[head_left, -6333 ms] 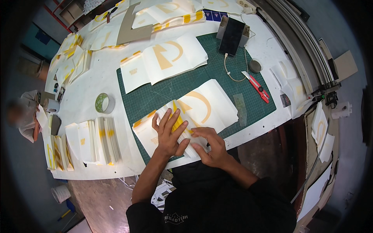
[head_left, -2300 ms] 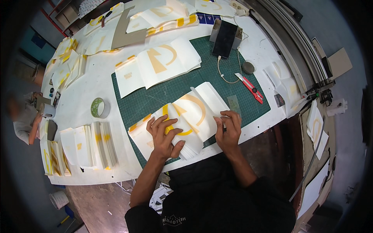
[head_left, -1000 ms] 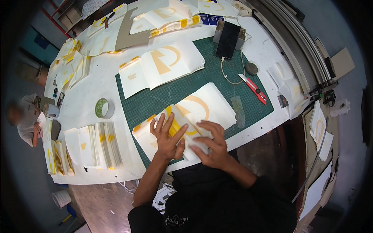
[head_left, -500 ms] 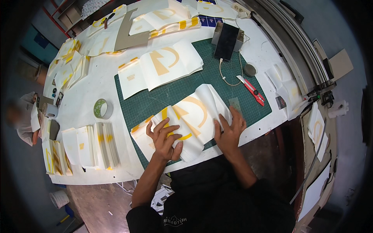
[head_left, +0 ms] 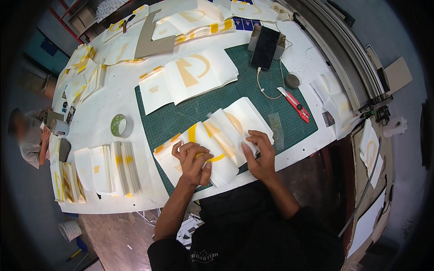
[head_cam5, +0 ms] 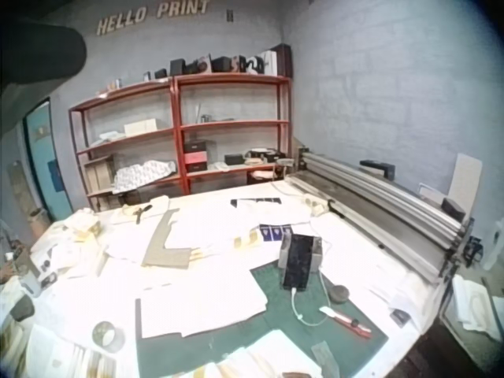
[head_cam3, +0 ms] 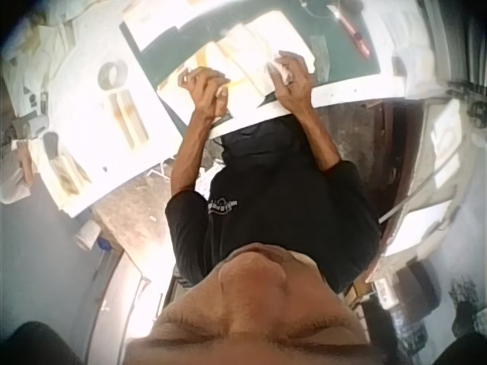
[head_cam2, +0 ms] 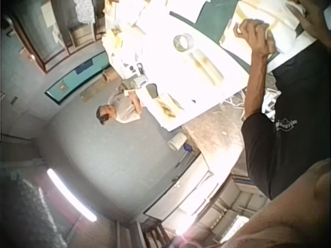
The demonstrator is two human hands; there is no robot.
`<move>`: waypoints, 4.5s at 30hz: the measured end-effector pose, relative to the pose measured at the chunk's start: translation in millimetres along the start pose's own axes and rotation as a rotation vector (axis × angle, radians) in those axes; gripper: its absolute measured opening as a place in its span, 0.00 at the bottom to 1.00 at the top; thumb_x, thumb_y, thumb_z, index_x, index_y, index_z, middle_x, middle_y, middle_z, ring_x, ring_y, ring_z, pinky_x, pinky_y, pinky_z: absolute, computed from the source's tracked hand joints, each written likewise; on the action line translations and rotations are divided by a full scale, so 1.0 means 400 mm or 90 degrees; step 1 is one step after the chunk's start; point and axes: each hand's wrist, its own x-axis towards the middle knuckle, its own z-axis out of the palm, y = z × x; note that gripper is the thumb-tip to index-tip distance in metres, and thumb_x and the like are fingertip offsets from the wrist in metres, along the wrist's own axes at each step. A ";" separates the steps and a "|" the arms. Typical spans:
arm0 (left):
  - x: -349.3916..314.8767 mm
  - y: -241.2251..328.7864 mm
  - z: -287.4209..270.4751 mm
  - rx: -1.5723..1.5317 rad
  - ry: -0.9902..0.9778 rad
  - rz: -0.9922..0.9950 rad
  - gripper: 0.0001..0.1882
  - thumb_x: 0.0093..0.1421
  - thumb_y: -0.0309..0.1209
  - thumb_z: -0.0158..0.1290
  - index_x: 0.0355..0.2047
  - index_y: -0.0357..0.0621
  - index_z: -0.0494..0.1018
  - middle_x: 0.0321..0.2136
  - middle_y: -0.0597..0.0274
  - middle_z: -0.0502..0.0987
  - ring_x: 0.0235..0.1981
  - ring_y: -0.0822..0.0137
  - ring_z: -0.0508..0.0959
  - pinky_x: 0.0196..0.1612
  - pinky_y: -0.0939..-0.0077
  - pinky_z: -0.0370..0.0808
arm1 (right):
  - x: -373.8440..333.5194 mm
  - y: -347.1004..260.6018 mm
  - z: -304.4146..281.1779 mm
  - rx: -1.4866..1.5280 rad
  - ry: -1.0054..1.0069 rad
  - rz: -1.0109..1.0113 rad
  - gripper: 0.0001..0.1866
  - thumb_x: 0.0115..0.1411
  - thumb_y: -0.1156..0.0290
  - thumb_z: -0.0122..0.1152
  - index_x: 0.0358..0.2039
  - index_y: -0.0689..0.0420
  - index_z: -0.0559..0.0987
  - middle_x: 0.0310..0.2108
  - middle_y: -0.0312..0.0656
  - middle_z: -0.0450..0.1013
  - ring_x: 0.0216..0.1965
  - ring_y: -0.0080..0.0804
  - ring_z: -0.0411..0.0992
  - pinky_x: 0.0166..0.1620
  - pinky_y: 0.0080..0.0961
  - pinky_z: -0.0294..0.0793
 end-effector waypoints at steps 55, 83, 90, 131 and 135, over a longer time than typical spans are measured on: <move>0.001 -0.002 0.008 0.017 0.013 0.044 0.13 0.50 0.42 0.58 0.26 0.46 0.78 0.30 0.61 0.77 0.40 0.58 0.74 0.54 0.51 0.55 | 0.000 0.077 -0.012 -0.447 0.072 0.042 0.17 0.62 0.65 0.66 0.41 0.69 0.84 0.59 0.59 0.67 0.61 0.52 0.63 0.57 0.57 0.57; 0.006 -0.004 0.012 0.009 0.011 0.041 0.13 0.48 0.41 0.59 0.27 0.45 0.79 0.30 0.60 0.78 0.40 0.58 0.74 0.54 0.51 0.55 | 0.047 0.090 -0.061 -0.074 0.223 0.133 0.06 0.61 0.77 0.69 0.36 0.65 0.81 0.28 0.42 0.80 0.31 0.26 0.77 0.40 0.25 0.75; 0.005 -0.003 0.011 0.008 0.006 0.035 0.13 0.48 0.41 0.60 0.27 0.45 0.79 0.30 0.60 0.77 0.40 0.58 0.74 0.54 0.51 0.55 | 0.054 0.057 -0.063 -0.427 0.196 -0.076 0.04 0.59 0.79 0.65 0.35 0.62 0.80 0.50 0.55 0.75 0.54 0.55 0.73 0.56 0.43 0.69; 0.002 0.003 0.006 0.039 -0.010 0.034 0.16 0.47 0.44 0.58 0.30 0.47 0.83 0.31 0.59 0.76 0.42 0.57 0.72 0.54 0.49 0.55 | 0.015 0.031 -0.029 -0.061 0.171 0.042 0.19 0.57 0.76 0.73 0.47 0.65 0.77 0.43 0.49 0.74 0.44 0.40 0.74 0.48 0.37 0.71; -0.001 0.003 0.007 0.040 -0.016 0.033 0.16 0.47 0.43 0.59 0.30 0.46 0.83 0.31 0.59 0.76 0.43 0.57 0.72 0.54 0.48 0.55 | 0.027 0.051 -0.036 0.239 0.252 0.205 0.16 0.59 0.82 0.70 0.46 0.65 0.75 0.34 0.40 0.77 0.37 0.22 0.75 0.43 0.17 0.71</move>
